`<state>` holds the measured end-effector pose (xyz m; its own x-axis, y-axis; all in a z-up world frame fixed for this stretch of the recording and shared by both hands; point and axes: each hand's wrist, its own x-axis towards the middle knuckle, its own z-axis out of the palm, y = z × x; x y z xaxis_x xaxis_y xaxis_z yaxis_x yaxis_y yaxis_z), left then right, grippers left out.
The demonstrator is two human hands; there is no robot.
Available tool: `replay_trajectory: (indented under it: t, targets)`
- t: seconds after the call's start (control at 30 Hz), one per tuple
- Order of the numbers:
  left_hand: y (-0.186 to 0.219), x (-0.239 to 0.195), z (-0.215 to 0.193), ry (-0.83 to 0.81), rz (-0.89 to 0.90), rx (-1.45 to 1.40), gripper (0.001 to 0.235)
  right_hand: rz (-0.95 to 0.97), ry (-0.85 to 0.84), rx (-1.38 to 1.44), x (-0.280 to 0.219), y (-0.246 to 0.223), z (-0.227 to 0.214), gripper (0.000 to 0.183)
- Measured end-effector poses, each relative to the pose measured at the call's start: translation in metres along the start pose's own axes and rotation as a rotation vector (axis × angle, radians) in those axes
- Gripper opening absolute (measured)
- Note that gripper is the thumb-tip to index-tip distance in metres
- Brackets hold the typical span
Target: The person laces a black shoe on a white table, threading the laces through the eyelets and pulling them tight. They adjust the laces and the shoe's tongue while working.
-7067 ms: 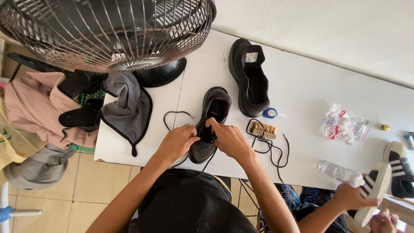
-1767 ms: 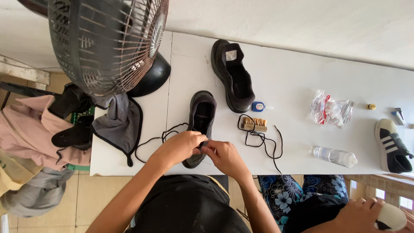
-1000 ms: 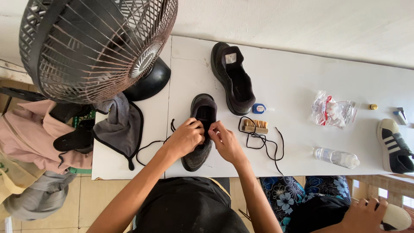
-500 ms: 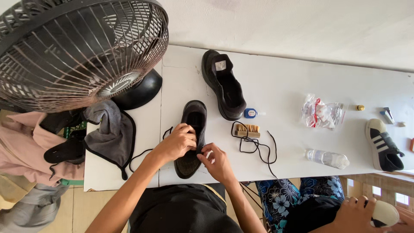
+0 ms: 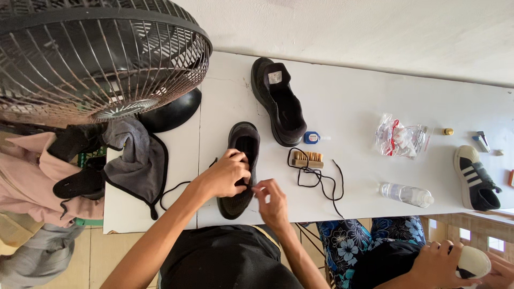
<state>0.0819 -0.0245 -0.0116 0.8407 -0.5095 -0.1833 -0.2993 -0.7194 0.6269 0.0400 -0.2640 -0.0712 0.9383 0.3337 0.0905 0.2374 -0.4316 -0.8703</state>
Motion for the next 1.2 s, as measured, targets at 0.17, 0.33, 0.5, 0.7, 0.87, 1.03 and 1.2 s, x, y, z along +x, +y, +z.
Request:
replay_trajectory:
  t: [0.17, 0.33, 0.5, 0.7, 0.87, 1.03, 1.2]
  targets:
    - [0.004, 0.006, -0.003, -0.043, -0.012, 0.029, 0.02, 0.072, 0.234, 0.383, 0.041, -0.042, -0.105, 0.009]
    - [0.006, 0.017, 0.004, -0.004, 0.018, 0.074, 0.02, 0.18, 0.556, 0.918, 0.066, -0.049, -0.159, 0.009]
    - [0.009, 0.023, -0.007, -0.061, -0.013, 0.024, 0.019, 0.092, -0.4, -0.195, 0.062, -0.069, -0.102, 0.033]
    - [0.011, 0.021, -0.015, -0.13, -0.036, 0.062, 0.029, -0.102, -0.374, -0.34, 0.062, -0.039, -0.076, 0.013]
    - [0.014, 0.014, -0.02, -0.125, -0.04, 0.007, 0.032, 0.115, -0.046, -0.247, 0.07, -0.024, -0.171, 0.004]
    - [-0.001, 0.027, 0.001, -0.168, -0.062, -0.014, 0.039, 0.189, -0.093, -0.387, 0.055, -0.011, -0.155, 0.012]
    - [-0.003, 0.026, 0.0, -0.186, -0.097, -0.019, 0.04, 0.05, -0.366, -0.417, 0.059, -0.066, -0.091, 0.052]
